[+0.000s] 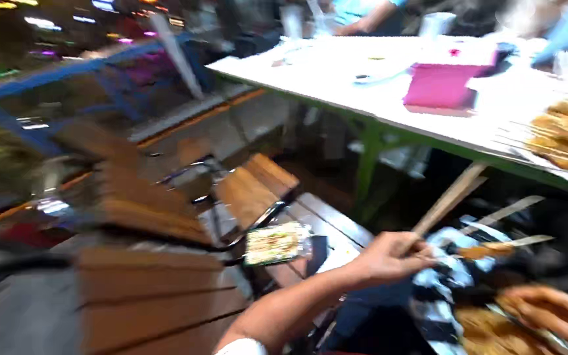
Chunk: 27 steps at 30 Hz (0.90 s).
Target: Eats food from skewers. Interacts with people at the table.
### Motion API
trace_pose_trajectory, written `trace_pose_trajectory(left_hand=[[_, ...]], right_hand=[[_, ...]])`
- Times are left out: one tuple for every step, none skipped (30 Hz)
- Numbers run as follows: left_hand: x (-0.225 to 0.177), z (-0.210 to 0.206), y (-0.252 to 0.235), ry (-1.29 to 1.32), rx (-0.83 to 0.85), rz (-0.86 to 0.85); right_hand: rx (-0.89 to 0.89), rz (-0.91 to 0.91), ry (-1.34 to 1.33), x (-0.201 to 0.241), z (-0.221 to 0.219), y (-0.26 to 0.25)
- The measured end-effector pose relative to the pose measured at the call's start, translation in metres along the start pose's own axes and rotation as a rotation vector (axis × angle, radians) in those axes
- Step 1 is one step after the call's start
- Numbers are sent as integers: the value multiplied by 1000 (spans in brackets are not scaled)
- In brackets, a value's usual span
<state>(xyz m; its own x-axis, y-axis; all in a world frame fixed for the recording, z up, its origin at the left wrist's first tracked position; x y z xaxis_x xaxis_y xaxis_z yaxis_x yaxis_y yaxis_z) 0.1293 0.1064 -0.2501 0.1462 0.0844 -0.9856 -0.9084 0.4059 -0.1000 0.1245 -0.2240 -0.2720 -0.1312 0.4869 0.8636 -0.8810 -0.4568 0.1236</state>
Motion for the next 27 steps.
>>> trace_pose_trajectory(left_hand=[[0,-2,3,18,50,84],[1,-4,4,32,98,151],[4,-7,6,50,137,198],[7,-10,8,73,167,222],[11,-14,10,103,193,227],[14,-18,12,119,218,228],[15,-21,14,119,239,226],[17,-24,16,106,261,223],[18,-26,17,93,279,219],[19,-27,18,85,295,209],[20,-28,19,78,306,198],[21,-29,20,75,310,191],[21,-30,20,72,308,193],[20,-30,20,66,301,201],[20,-31,20,58,292,210],[19,-32,20,49,283,215],[19,-32,20,37,278,215],[19,-32,20,26,278,211],[19,-32,20,18,279,209],[19,-32,20,14,281,212],[20,-32,21,14,283,215],[20,-32,21,14,284,218],[21,-32,21,9,284,218],[21,-31,21,2,286,216],[21,-31,21,-6,289,211],[21,-30,21,-14,296,205],[21,-29,21,-17,308,200]], right_hand=[[-104,-48,-154,7,-2,9],[-211,-79,-291,9,-5,17],[-288,-83,-403,10,-7,23],[-332,-74,-498,10,-9,28],[-373,-65,-578,12,-11,32],[-417,-56,-634,13,-14,35],[-463,-51,-663,15,-16,37],[-504,-46,-681,15,-19,38],[-540,-40,-697,15,-21,40],[-571,-35,-715,14,-22,41],[-595,-32,-733,14,-24,42],[-610,-31,-748,14,-25,43],[-620,-27,-763,14,-26,44],[-626,-22,-774,15,-27,44],[-627,-14,-779,16,-28,45],[-625,-4,-783,16,-29,45],[-625,8,-784,17,-30,46],[-624,18,-777,18,-30,46],[-624,27,-766,18,-31,46],[-626,32,-755,19,-31,46],[-625,39,-742,18,-31,46],[-623,45,-726,18,-30,46],[-618,50,-707,18,-30,45],[-613,54,-690,18,-30,45],[-607,56,-673,18,-30,44],[-603,53,-654,19,-30,44],[-595,50,-640,20,-30,43]])
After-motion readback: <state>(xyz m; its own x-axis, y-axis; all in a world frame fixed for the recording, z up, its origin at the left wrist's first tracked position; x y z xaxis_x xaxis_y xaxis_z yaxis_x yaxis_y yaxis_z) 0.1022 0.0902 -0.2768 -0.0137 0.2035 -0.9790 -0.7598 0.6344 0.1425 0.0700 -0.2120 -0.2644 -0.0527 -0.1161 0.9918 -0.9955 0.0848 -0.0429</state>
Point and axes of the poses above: each hand's wrist, its own y-axis away from the middle knuckle, its own z-axis out of the back of the hand, x = y × z, the point moved 1 cm from there along -y, towards the middle knuckle, and after that the axes turned 3 degrees about z, right-handed, at the moved point
